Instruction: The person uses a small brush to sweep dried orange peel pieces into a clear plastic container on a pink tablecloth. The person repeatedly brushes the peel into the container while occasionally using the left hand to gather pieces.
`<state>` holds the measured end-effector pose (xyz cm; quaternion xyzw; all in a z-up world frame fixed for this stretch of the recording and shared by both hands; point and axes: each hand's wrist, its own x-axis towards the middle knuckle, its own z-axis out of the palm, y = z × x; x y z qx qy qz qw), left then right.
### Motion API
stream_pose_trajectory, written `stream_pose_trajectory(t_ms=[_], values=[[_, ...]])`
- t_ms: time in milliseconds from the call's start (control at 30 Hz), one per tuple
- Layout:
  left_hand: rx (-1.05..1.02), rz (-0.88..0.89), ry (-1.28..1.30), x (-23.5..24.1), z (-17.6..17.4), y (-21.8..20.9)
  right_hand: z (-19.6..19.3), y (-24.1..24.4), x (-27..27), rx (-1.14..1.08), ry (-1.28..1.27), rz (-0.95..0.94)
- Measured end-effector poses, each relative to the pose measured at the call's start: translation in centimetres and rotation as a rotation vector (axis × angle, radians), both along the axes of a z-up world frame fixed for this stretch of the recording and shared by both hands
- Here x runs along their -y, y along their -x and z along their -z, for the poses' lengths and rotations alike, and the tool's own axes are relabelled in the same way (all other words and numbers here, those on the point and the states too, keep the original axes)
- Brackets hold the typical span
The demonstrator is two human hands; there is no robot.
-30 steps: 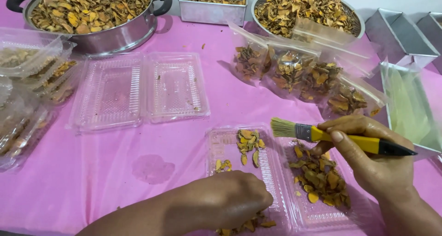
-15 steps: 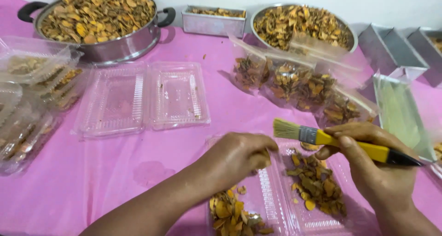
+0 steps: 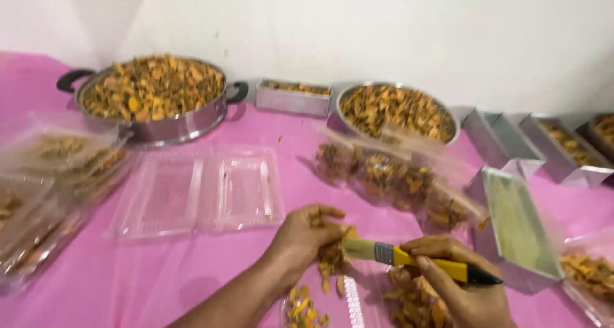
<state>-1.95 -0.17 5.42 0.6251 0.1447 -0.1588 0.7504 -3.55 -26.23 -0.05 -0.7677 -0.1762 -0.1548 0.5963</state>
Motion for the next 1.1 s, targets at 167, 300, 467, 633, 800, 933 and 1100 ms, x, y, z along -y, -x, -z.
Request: stream_pose_trajectory(t_ms=[167, 300, 467, 633, 800, 933, 1100], values=[[0.115, 0.032, 0.142, 0.5, 4.9, -2.4, -1.3, -0.8, -1.5, 0.219, -0.168, 0.169], [0.149, 0.045, 0.336, 0.6, 11.2, -5.0, 0.8, -1.4, 1.5, 0.176, -0.028, -0.131], [0.075, 0.011, 0.345, 0.6, 9.1, -3.9, 0.3, -0.4, -2.4, 0.139, -0.101, 0.236], [-0.030, -0.017, 0.401, 0.9, 6.7, -2.9, 0.1, -2.0, -0.6, 0.164, -0.279, 0.238], [0.186, -0.003, 0.350, 0.3, 8.4, -3.5, 2.2, -4.7, 3.4, -0.646, -0.475, -0.078], [0.308, -0.003, 0.187, 0.2, 7.5, -3.5, 0.1, -2.9, 1.0, -0.470, -0.639, 0.016], [0.237, 0.138, -0.172, 1.0, 3.1, -0.5, -0.3, -3.6, 2.9, -0.024, -0.699, -0.394]])
